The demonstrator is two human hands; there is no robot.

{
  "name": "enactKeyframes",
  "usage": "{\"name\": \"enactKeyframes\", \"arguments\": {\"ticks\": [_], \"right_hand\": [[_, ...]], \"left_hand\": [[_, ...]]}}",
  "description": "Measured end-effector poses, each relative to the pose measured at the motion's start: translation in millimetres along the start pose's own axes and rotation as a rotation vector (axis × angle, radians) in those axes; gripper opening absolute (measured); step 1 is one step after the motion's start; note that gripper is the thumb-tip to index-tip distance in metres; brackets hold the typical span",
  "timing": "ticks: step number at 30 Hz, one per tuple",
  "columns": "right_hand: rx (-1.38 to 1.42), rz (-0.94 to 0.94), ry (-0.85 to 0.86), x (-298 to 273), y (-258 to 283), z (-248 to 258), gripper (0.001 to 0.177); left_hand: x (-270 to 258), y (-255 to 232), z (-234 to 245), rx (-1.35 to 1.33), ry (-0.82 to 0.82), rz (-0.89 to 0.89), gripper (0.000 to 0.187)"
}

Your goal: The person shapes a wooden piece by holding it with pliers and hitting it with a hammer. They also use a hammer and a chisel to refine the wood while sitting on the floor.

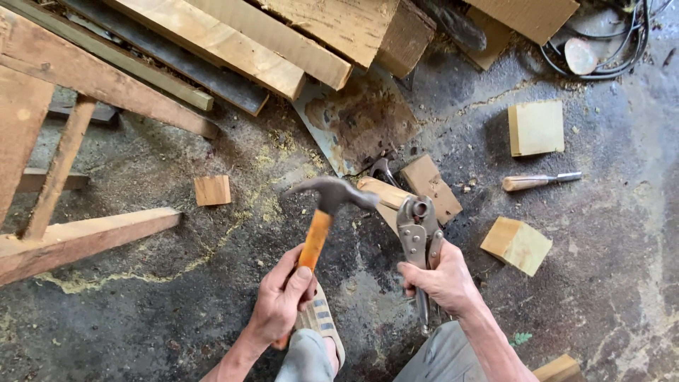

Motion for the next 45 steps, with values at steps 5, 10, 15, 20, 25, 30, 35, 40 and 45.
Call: {"name": "enactKeyframes", "arguments": {"ticks": [5,10,15,20,25,30,35,40,45], "right_hand": [[0.006,0.058,0.048,3.7,8.5,1.0,0.030],[-0.098,0.092,0.004,12.1,12.9,0.2,0.047],[-0.188,0.289,-0.127,25.3,6.2,18.9,0.053],[-0.224,0.407,-0.177,32.6,11.8,29.3,0.046],[-0.332,0.492,-0.089,43.9,23.6,1.7,0.069],[-0.319,0.494,-0.077,66.0,-2.9,10.2,0.059],[0.001,0.633,0.120,57.8,-11.4,25.5,0.062],[0.441,0.120,0.161,85.2,-24.0,-7.8,0.073],[0.523,0.009,0.386,107.4,-45.5,-52.0,0.058]], "left_hand": [[-4.2,4.8,17.2,0.147,-0.106,-0.202,0.055],[-3.6,-10.5,9.4,0.217,-0.009,-0.387,0.056],[16.4,-0.3,9.2,-0.400,-0.035,0.092,0.062],[29.3,42.0,23.2,-0.766,-0.338,0.184,0.033],[26.1,24.1,-0.8,-0.315,-0.115,0.106,0.037],[20.1,20.3,22.8,-0.395,-0.048,-0.003,0.066],[41.5,-10.8,57.0,-0.387,-0.344,-0.056,0.055],[30.8,-53.4,40.7,-0.206,-0.230,-0.219,0.056],[7.7,-41.1,72.7,0.386,-0.334,-0.562,0.054]]}}
Point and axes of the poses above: each hand's wrist, its own x-axis towards the middle knuckle, its own z-axis out of the back of the hand, y = z × x, the point moved 9 cm from there along x, towards the middle knuckle, and after that the axes turned 10 degrees about -z, right-handed, at the moved point
